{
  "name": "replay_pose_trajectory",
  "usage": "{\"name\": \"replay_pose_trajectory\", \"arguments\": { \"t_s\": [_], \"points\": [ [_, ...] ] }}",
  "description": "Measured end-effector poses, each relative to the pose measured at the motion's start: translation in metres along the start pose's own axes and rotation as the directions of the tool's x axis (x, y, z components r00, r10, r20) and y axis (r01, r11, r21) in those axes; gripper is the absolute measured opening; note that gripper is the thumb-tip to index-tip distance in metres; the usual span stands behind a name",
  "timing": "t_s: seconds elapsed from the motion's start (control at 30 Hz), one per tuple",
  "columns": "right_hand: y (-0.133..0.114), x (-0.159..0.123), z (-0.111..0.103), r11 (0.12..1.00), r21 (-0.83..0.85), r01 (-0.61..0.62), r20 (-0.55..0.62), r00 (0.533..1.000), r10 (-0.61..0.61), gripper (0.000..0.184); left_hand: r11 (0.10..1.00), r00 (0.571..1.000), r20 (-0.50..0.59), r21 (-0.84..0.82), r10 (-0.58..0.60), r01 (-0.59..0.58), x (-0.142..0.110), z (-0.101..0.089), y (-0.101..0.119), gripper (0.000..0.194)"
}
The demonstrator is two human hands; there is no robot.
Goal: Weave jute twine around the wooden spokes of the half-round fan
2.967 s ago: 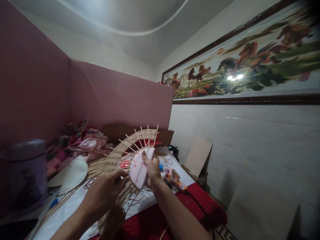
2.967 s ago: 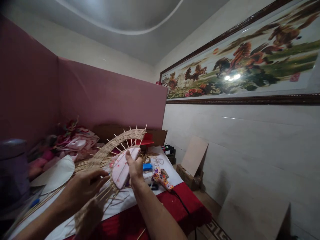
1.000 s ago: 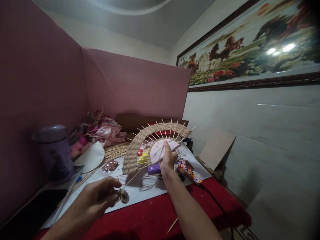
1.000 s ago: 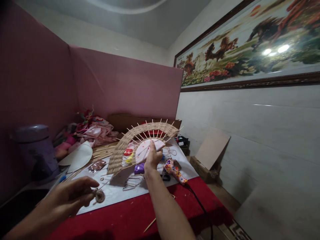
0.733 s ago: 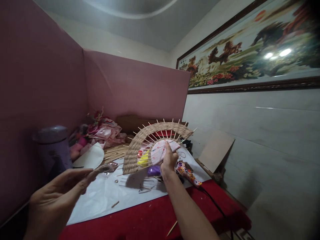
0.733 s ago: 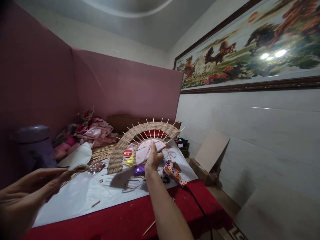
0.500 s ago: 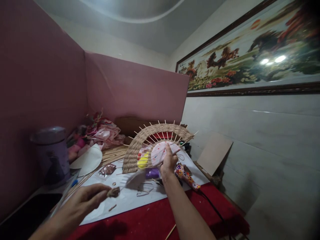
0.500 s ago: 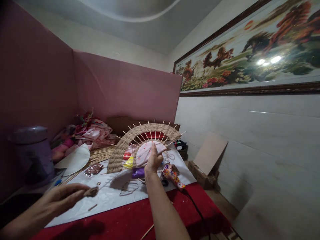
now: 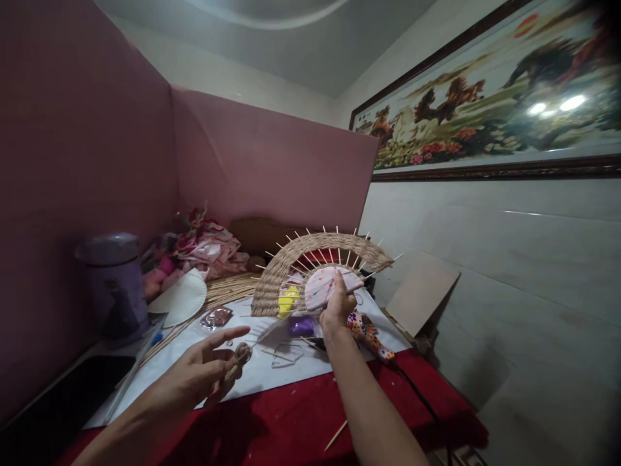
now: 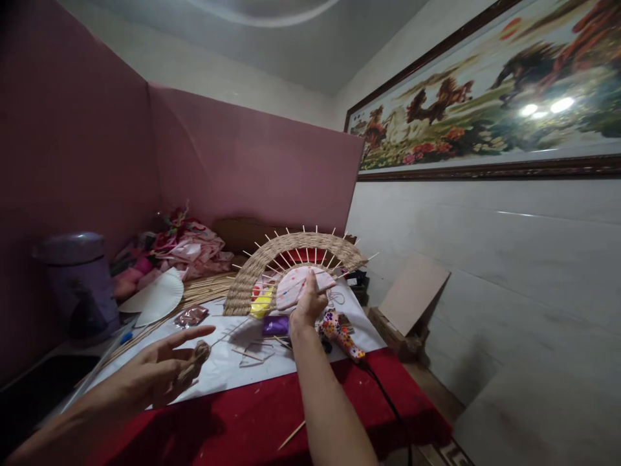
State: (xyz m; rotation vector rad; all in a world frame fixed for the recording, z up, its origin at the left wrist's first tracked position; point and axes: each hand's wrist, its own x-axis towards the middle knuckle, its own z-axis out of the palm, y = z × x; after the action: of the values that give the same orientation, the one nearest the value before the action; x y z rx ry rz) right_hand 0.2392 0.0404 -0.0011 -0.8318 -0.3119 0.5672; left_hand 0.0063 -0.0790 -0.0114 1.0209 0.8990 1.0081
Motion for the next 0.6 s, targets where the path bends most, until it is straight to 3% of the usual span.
{"name": "replay_pose_trajectory", "arguments": {
  "t_s": [0.07,0.17,0.23,0.3,0.47,0.6],
  "points": [
    [-0.001,0.0,0.0,1.0,-0.003,0.013,0.002,1.0,-0.013,0.046,0.995,0.999,0.006,-0.078,-0.054,0.054,0.002,0.0,0.0,0.059],
    [-0.003,-0.001,0.0,1.0,-0.01,0.01,-0.008,1.0,-0.01,0.047,0.991,0.991,0.102,-0.088,-0.087,0.096,0.005,-0.001,0.0,0.034],
    [-0.003,0.0,0.0,1.0,-0.008,0.012,-0.009,1.0,-0.012,0.046,0.994,0.985,0.163,-0.085,-0.053,0.068,0.007,0.0,0.001,0.022],
    [-0.003,0.0,0.0,0.999,-0.017,0.03,-0.003,1.0,-0.03,0.046,0.996,0.986,0.164,-0.087,0.004,0.011,0.007,0.002,0.003,0.025],
    [-0.002,0.004,-0.001,0.998,-0.05,0.049,-0.016,0.999,-0.05,0.046,0.998,0.997,0.051,-0.033,0.062,-0.061,0.008,0.003,0.012,0.032],
    [0.001,0.009,-0.003,0.998,-0.029,0.063,-0.05,0.997,-0.064,0.046,0.986,0.964,-0.216,-0.013,0.157,-0.164,0.01,-0.007,0.02,0.027]
  ]
}}
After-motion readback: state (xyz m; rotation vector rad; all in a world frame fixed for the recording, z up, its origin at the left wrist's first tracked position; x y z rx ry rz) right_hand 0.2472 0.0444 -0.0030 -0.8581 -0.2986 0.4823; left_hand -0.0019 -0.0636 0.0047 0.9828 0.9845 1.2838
